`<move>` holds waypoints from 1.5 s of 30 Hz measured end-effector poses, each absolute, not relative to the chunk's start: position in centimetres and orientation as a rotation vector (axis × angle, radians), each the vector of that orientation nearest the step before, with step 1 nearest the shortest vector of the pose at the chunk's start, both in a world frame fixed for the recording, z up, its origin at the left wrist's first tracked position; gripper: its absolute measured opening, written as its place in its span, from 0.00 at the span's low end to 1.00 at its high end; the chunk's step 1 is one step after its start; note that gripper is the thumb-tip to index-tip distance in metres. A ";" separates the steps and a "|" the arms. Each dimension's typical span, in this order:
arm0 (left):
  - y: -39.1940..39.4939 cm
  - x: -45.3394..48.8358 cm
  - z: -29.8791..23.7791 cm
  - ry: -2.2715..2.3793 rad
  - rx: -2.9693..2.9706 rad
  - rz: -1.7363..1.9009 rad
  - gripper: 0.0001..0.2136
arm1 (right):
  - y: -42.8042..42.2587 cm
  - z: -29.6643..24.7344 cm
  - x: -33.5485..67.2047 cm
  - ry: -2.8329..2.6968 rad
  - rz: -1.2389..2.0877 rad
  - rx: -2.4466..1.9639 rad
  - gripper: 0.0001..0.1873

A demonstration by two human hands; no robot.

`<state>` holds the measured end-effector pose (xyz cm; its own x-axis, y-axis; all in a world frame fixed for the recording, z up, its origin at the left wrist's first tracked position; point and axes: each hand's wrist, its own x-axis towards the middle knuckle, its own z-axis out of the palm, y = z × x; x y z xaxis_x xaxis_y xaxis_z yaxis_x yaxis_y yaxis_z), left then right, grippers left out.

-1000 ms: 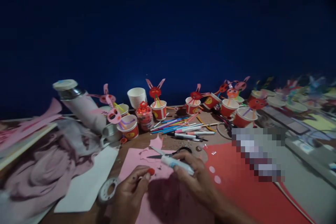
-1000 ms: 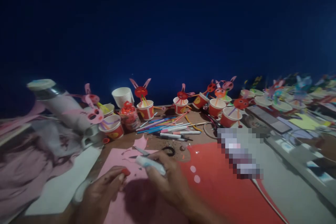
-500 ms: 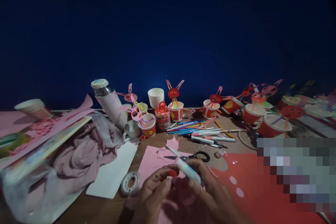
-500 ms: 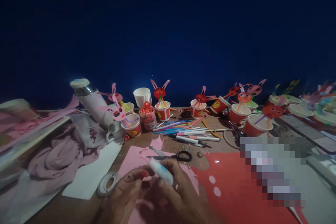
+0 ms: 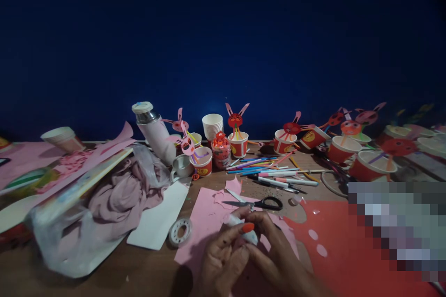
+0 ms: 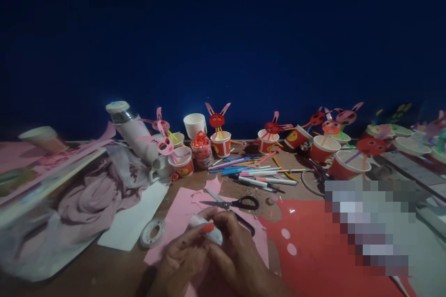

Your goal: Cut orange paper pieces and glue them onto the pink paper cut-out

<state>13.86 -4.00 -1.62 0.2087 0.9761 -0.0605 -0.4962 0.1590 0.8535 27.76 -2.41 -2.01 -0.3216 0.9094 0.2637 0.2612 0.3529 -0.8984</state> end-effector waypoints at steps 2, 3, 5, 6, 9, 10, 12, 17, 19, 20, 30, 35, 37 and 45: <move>-4.0 13.7 -1.4 0.727 0.785 1.252 0.13 | -2.4 -1.6 27.8 -1.787 1.020 -1.046 0.12; -3.9 13.7 -1.4 0.730 0.777 1.272 0.12 | -2.4 -1.5 27.8 -1.793 1.034 -1.053 0.10; -3.7 13.4 -1.6 0.765 0.769 1.287 0.12 | -2.5 -1.5 27.7 -1.803 1.065 -1.072 0.07; -3.6 13.3 -1.7 0.793 0.769 1.292 0.12 | -2.5 -1.6 27.7 -1.802 1.083 -1.089 0.06; -3.3 13.1 -2.2 0.878 0.821 1.296 0.13 | -2.6 -1.6 27.5 -1.788 1.157 -1.126 0.06; -3.3 13.1 -2.3 0.911 0.849 1.302 0.13 | -2.6 -1.4 27.5 -1.786 1.177 -1.133 0.07; -3.2 13.1 -2.6 0.973 0.888 1.327 0.13 | -2.6 -1.0 27.6 -1.807 1.189 -1.130 0.08; -3.2 13.0 -2.6 0.991 0.861 1.332 0.14 | -2.8 -0.6 27.7 -1.770 1.361 -1.035 0.17; -3.3 13.0 -2.4 0.949 0.815 1.321 0.14 | -2.9 -0.9 27.5 -1.621 1.591 -0.981 0.23; -3.3 13.0 -2.2 0.925 0.798 1.323 0.14 | -3.0 -1.2 27.4 -1.531 1.692 -0.956 0.25; -3.1 12.9 -1.7 0.850 0.785 1.347 0.11 | -2.6 -1.7 26.6 -1.243 1.821 -0.827 0.21; -3.1 12.8 -1.7 0.853 0.831 1.340 0.10 | -2.5 -1.6 26.7 -1.215 1.898 -0.792 0.20; -3.2 12.9 -1.7 0.826 0.832 1.332 0.10 | -2.5 -1.7 26.8 -1.190 2.007 -0.800 0.24; -3.3 12.9 -1.5 0.779 0.830 1.285 0.11 | -2.5 -1.7 26.6 -1.252 1.849 -0.860 0.21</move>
<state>12.88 -3.32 -1.52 0.1223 0.9919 -0.0345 -0.4890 0.0905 0.8676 26.60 -2.51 -1.70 -0.5084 0.8520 -0.1251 -0.2002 -0.2582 -0.9451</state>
